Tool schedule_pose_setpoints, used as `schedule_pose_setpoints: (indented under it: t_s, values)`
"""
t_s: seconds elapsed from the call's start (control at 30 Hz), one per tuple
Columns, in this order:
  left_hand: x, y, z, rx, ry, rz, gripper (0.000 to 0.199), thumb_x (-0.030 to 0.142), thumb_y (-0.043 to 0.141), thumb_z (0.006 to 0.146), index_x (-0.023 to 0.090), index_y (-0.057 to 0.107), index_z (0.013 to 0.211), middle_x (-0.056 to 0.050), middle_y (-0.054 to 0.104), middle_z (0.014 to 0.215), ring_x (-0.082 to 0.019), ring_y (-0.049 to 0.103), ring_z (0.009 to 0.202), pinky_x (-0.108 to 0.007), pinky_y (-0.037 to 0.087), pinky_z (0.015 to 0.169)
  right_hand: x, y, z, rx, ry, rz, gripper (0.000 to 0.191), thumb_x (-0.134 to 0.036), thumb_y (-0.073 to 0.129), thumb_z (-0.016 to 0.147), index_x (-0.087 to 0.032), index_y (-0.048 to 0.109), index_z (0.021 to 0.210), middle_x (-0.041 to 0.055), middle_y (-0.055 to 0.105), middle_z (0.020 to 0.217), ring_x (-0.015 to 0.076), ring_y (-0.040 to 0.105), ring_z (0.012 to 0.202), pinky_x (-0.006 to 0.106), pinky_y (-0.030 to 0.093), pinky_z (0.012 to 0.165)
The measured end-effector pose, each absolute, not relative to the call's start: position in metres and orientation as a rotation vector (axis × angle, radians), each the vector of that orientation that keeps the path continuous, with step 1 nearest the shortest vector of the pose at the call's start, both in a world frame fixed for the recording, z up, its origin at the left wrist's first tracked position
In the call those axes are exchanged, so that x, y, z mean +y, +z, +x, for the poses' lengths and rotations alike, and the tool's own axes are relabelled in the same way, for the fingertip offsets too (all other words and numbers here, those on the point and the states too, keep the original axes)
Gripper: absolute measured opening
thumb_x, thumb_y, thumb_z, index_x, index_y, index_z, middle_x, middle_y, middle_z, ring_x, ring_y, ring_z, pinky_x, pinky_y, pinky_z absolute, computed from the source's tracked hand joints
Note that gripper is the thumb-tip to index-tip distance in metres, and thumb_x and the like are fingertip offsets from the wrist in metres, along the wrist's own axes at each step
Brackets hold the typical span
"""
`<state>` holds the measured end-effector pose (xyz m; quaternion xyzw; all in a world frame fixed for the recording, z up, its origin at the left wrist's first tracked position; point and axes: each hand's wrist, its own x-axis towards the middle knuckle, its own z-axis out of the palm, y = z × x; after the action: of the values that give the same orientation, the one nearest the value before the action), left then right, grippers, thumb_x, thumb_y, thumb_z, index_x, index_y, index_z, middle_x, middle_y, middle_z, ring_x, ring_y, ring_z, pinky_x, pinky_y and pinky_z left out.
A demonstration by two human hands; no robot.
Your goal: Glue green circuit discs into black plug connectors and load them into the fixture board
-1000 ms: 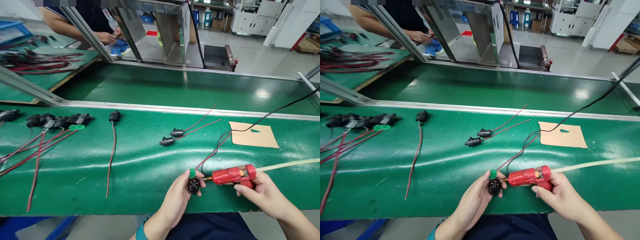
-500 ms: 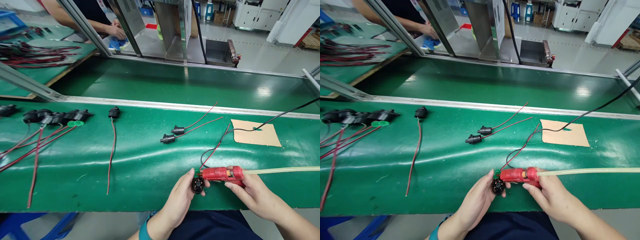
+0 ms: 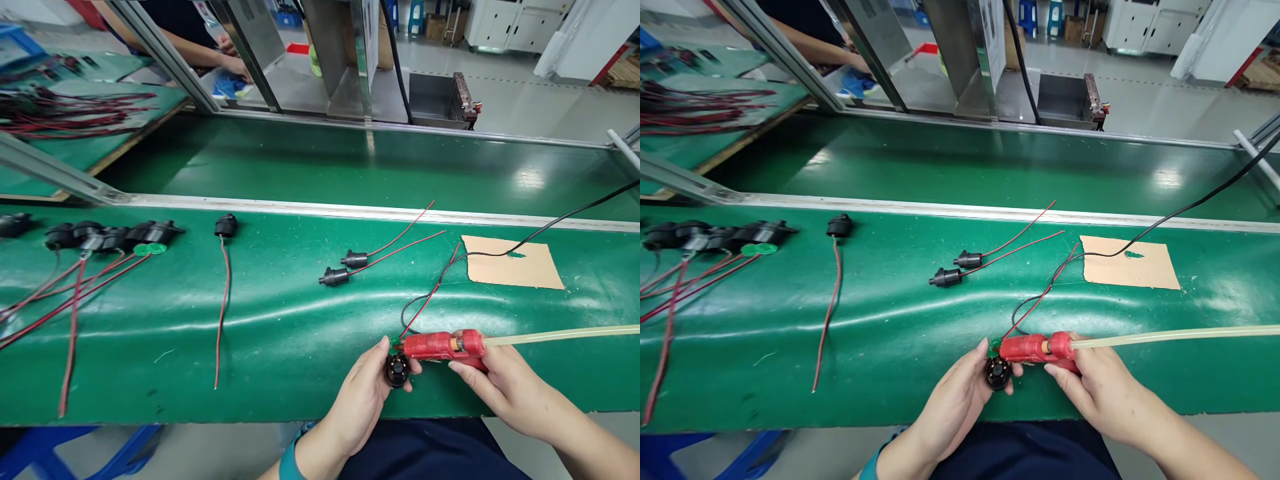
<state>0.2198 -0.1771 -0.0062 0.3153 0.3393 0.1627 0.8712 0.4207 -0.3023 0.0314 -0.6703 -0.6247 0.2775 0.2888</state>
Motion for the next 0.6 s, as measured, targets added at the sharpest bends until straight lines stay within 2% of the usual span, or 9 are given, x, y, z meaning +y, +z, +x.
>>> schedule_pose_setpoints:
  t_s: [0.17,0.33,0.6]
  values:
    - [-0.1765,-0.0068,0.2210,0.710,0.335,0.658,0.052,0.056,0.053,0.097,0.010,0.078,0.090,-0.013,0.074,0.084,-0.021,0.062,0.075,-0.032,0.051,0.071,-0.3004,0.0353,0.4209,-1.677,0.691,-1.791,0.014,-0.030,0.047,0.106,-0.025,0.058,0.112,0.0040,0.070,0.099,0.0193,0.067,0.083,0.032,0.055,0.071]
    - [-0.1785,-0.0071,0.2197,0.718,0.332,0.664,0.053,0.056,0.053,0.096,0.010,0.078,0.089,-0.013,0.074,0.083,-0.021,0.061,0.074,-0.032,0.051,0.070,-0.3020,0.0389,0.4233,-1.701,0.758,-1.819,0.017,-0.030,0.045,0.107,-0.022,0.055,0.096,0.0052,0.068,0.098,0.0192,0.066,0.084,0.033,0.055,0.073]
    - [-0.1782,-0.0039,0.2215,0.723,0.328,0.699,0.054,0.059,0.054,0.095,0.011,0.076,0.085,-0.012,0.073,0.083,-0.020,0.060,0.074,-0.031,0.050,0.070,-0.3011,0.0395,0.4232,-1.726,0.726,-1.858,0.018,-0.032,0.043,0.107,-0.022,0.058,0.109,0.0051,0.066,0.093,0.0198,0.063,0.077,0.034,0.052,0.067]
